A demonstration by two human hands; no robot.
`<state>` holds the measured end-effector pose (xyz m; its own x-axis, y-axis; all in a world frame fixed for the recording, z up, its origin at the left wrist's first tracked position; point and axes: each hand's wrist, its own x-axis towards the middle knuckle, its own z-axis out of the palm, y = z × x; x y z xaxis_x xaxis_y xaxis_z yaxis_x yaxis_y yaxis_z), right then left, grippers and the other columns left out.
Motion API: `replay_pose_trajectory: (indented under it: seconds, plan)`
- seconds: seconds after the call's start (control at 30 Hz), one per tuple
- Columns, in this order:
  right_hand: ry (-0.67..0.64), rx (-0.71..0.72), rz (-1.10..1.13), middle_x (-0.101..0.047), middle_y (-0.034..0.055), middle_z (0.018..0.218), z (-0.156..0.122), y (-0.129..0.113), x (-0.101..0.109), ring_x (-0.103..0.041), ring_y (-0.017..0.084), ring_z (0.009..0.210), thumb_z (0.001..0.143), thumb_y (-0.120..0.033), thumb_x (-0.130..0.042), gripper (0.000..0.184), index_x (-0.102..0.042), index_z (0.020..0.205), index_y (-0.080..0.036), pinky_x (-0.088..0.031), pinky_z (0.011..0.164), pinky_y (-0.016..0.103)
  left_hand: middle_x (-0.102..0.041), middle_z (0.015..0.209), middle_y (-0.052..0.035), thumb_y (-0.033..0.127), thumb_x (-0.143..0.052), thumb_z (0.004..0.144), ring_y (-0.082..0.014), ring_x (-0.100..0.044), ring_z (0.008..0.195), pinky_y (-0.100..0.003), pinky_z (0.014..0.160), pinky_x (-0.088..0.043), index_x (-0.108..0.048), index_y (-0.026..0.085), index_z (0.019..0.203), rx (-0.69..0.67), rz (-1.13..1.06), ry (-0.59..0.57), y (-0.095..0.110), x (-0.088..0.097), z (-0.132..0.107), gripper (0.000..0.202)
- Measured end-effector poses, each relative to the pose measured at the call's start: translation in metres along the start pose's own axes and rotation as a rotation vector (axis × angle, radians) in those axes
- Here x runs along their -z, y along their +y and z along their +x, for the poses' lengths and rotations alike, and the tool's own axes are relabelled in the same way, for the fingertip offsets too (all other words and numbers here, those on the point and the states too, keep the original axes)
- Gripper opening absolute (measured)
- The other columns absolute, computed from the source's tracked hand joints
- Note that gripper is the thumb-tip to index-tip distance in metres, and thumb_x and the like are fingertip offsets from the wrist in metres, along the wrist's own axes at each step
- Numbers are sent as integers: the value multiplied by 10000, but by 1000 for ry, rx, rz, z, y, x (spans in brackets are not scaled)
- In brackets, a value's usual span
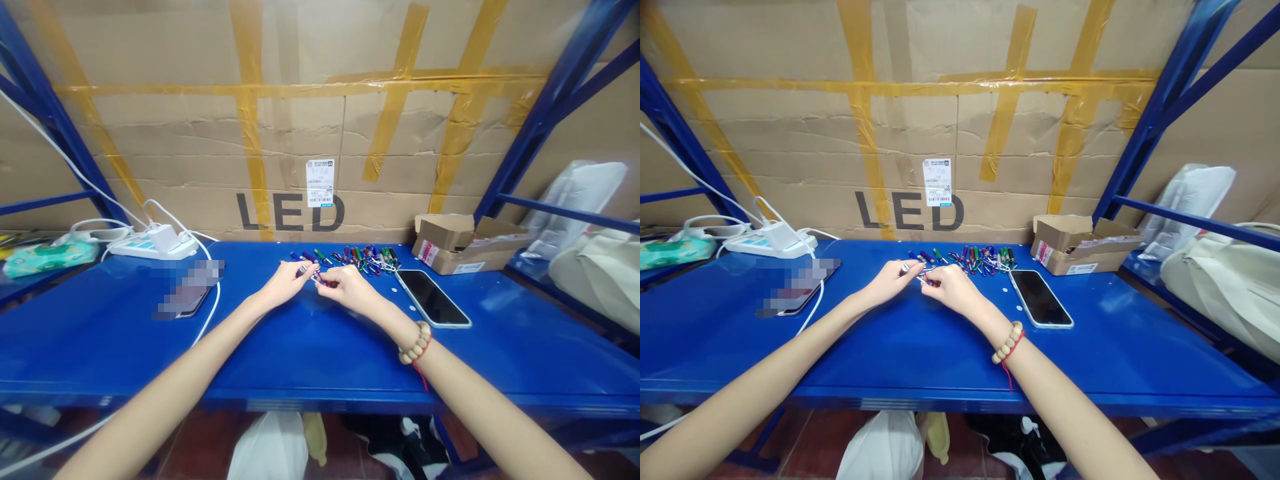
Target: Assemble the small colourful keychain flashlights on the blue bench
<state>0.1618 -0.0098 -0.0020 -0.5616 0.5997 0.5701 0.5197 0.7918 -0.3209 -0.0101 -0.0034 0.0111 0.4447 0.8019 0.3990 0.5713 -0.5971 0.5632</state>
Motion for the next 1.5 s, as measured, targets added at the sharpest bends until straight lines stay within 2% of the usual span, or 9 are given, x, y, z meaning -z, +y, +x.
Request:
replay_pose_trajectory:
  seconds: [0.3, 0.4, 0.5, 0.67, 0.8, 1.03, 1.17, 1.33, 1.5]
  plan:
    - [145, -85, -98, -446, -13, 504, 3, -9, -4, -357, 83, 487, 775, -185, -494, 259, -518, 518, -154, -262, 512, 219, -460, 568, 37, 449, -332, 854, -97, -399, 575, -198, 582, -315, -463, 169, 621, 15, 13, 102, -2, -5, 0, 386]
    - [156, -116, -98, -440, -14, 499, 3, -8, -4, -353, 83, 482, 764, -177, -497, 255, -519, 511, -154, -264, 510, 221, -476, 550, 29, 482, -314, 856, -113, -426, 575, -205, 578, -318, -489, 180, 630, 103, 87, 145, 1, -6, -2, 416]
    - [208, -153, -74, -419, -15, 490, 4, -7, -2, -333, 81, 475, 785, -215, -492, 282, -522, 513, -149, -263, 505, 223, -551, 584, -12, 487, -285, 867, -148, -499, 594, -226, 568, -328, -545, 185, 636, 239, 209, 176, 5, -6, -3, 460]
    - [294, -214, 6, -396, -19, 474, 5, -9, -4, -324, 79, 478, 789, -271, -490, 322, -517, 497, -138, -260, 498, 221, -667, 832, -111, 318, -343, 861, -234, -609, 795, -269, 637, -406, -643, 184, 773, 358, 505, 84, 10, -6, -3, 340]
    - [260, -237, 62, -391, -24, 452, 5, -14, -11, -324, 78, 483, 774, -253, -491, 311, -540, 493, -127, -261, 496, 214, -672, 893, -115, 214, -380, 822, -238, -627, 838, -287, 686, -445, -631, 170, 865, 393, 591, 44, 14, -10, -4, 258]
    - [171, -340, 117, -523, 0, 442, 6, -19, -13, -397, 97, 476, 749, -235, -514, 268, -617, 530, -118, -277, 482, 214, -665, 911, -155, 118, -373, 784, -262, -624, 882, -320, 724, -457, -600, 136, 908, 443, 624, 21, 20, -10, -6, 259]
    - [162, -371, 158, -535, -2, 418, 7, -22, -13, -433, 100, 456, 739, -214, -522, 266, -609, 505, -122, -292, 471, 206, -668, 909, -158, 142, -370, 805, -266, -631, 880, -320, 711, -453, -599, 137, 906, 466, 617, 9, 20, -8, -6, 250]
    - [96, -408, 247, -522, -8, 388, 4, -29, -20, -474, 99, 428, 752, -178, -488, 346, -519, 409, -144, -341, 487, 201, -674, 894, -152, 282, -301, 885, -249, -641, 853, -301, 679, -443, -590, 151, 931, 479, 668, 52, 22, -9, -4, 321]
    - [86, -423, 260, -502, -15, 397, 4, -32, -19, -458, 81, 423, 774, -209, -480, 377, -447, 404, -150, -329, 479, 199, -679, 851, -127, 270, -362, 855, -242, -640, 807, -272, 619, -409, -578, 171, 900, 454, 669, 95, 21, -6, -2, 242]
